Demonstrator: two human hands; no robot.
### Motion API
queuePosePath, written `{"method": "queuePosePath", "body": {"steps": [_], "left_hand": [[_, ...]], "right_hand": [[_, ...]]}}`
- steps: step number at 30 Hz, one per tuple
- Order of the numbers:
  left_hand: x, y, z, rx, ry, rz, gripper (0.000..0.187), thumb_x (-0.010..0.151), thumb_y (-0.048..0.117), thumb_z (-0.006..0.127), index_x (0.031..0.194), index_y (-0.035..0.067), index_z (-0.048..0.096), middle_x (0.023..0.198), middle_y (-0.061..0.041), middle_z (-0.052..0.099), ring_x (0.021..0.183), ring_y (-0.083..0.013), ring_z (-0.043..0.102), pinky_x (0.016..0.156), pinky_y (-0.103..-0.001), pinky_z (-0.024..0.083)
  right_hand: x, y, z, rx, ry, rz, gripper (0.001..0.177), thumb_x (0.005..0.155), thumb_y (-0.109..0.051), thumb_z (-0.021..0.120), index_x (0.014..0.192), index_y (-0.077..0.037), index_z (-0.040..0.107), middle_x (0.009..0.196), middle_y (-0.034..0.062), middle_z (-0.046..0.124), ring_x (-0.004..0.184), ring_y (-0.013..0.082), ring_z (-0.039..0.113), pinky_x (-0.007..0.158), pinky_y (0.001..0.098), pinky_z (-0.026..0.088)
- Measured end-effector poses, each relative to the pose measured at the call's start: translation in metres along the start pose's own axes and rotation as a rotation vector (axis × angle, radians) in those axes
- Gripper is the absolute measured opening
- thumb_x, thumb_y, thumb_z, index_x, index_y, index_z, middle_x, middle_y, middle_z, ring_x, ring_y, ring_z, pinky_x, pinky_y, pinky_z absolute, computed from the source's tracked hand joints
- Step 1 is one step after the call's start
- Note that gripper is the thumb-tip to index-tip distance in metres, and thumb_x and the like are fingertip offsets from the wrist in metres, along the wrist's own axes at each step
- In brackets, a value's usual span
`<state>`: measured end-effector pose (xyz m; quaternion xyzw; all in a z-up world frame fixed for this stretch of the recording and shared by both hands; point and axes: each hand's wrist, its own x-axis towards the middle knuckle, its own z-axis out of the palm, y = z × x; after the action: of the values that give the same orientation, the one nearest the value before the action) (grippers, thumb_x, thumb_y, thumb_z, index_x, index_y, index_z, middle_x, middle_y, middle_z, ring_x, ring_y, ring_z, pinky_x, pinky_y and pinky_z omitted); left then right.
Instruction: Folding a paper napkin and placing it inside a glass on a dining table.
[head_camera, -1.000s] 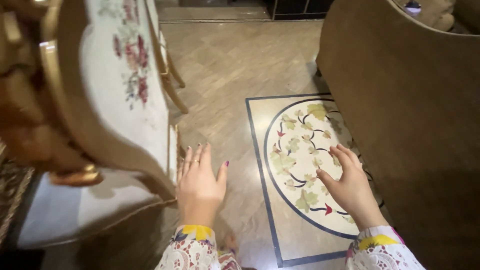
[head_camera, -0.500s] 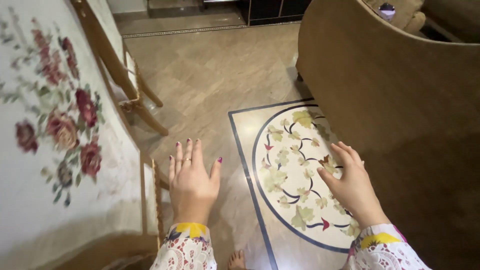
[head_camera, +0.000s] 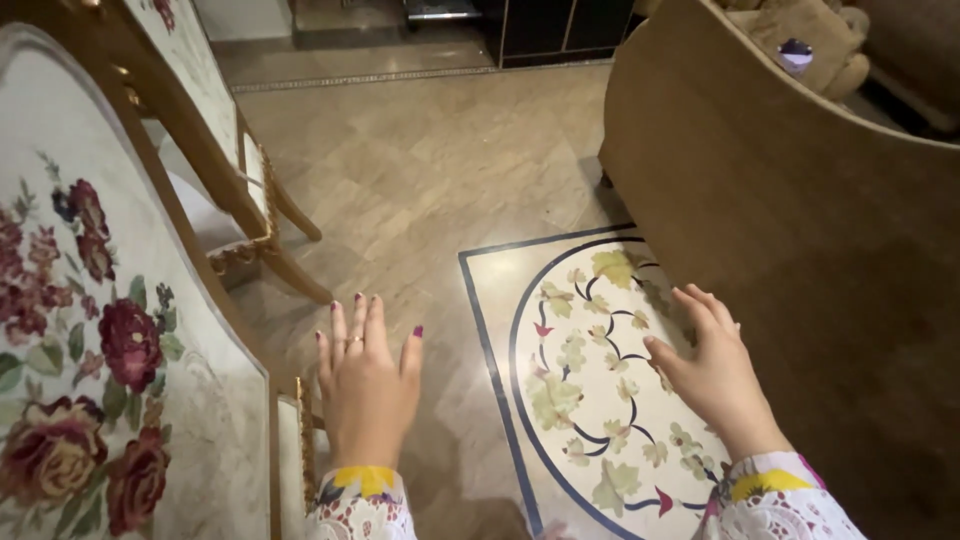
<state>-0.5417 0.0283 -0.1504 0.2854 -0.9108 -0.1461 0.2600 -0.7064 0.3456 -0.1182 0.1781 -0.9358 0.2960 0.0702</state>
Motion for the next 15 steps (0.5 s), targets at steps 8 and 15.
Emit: {"method": "queuePosePath", "body": {"steps": [8,15], "left_hand": [[0.039,-0.002,0.025,0.056,-0.014,-0.014,0.065,0.097,0.045,0.052,0.148,0.005,0.047,0.157,-0.012,0.044,0.151,-0.0321,0.028,0.121,-0.051,0.017],[0.095,0.019,0.049,0.070,0.011,-0.012,0.065,0.096,0.044,0.055,0.147,0.004,0.048,0.157,-0.013,0.044,0.151,-0.0318,0.029,0.123,-0.049,0.017]], "right_hand": [[0.067,0.010,0.023,-0.003,-0.015,-0.037,0.071,0.079,-0.027,0.078,0.142,-0.004,0.056,0.156,0.0134,0.046,0.143,0.0339,0.043,0.114,0.0424,0.037],[0.151,0.006,0.039,0.049,-0.069,-0.044,0.069,0.079,-0.029,0.077,0.141,-0.006,0.057,0.157,0.0125,0.046,0.142,0.0326,0.045,0.112,0.0412,0.039]]}}
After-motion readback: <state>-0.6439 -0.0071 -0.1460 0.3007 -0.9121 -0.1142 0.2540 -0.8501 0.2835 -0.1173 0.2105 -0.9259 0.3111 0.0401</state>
